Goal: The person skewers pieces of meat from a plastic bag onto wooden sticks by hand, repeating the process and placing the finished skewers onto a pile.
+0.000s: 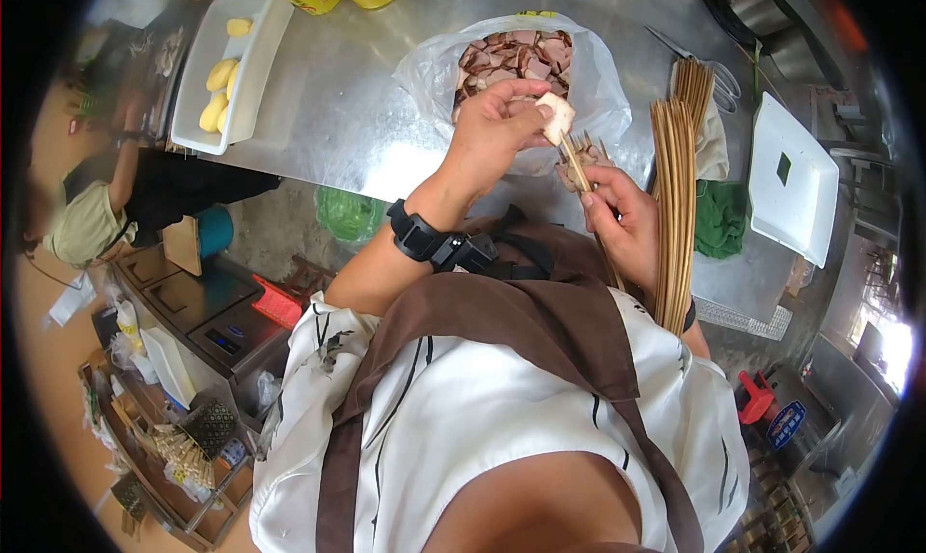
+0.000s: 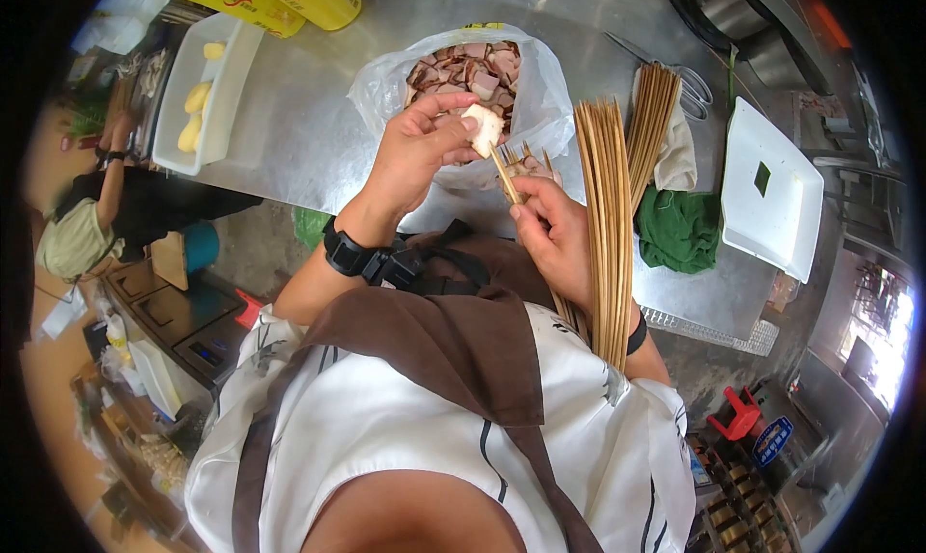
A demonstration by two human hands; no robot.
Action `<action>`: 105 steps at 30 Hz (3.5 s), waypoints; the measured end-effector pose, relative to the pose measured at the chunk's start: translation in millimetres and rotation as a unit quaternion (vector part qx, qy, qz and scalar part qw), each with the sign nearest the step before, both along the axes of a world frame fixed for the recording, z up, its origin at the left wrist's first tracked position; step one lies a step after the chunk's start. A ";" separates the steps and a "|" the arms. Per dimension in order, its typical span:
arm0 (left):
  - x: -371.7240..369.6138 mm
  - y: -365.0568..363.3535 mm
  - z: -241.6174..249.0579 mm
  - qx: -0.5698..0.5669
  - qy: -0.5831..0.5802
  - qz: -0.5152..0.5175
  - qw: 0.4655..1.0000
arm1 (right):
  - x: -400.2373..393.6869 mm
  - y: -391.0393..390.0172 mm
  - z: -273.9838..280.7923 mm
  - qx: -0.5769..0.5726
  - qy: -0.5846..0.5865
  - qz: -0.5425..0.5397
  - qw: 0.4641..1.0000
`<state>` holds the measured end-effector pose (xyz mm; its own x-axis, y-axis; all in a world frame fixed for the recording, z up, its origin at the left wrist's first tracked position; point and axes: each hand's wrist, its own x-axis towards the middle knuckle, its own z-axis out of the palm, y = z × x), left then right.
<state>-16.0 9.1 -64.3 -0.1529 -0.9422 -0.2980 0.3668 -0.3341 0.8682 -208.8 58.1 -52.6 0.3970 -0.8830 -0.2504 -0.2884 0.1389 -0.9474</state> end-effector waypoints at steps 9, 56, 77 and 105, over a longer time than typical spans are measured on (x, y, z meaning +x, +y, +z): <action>-4.5 -0.8 0.8 -0.009 -0.017 0.016 1.000 | 1.3 1.4 3.5 -0.009 0.005 -0.010 1.000; -30.7 8.5 0.4 -0.090 -0.004 0.062 0.994 | 2.6 2.0 -4.0 -0.016 -0.021 -0.063 0.998; -23.9 10.7 -5.6 0.120 0.145 0.002 0.982 | 5.6 5.7 -6.9 0.007 -0.074 -0.086 0.994; -30.3 12.2 -0.1 0.056 0.103 0.002 0.993 | 2.8 -1.8 -1.3 0.007 -0.095 -0.088 0.992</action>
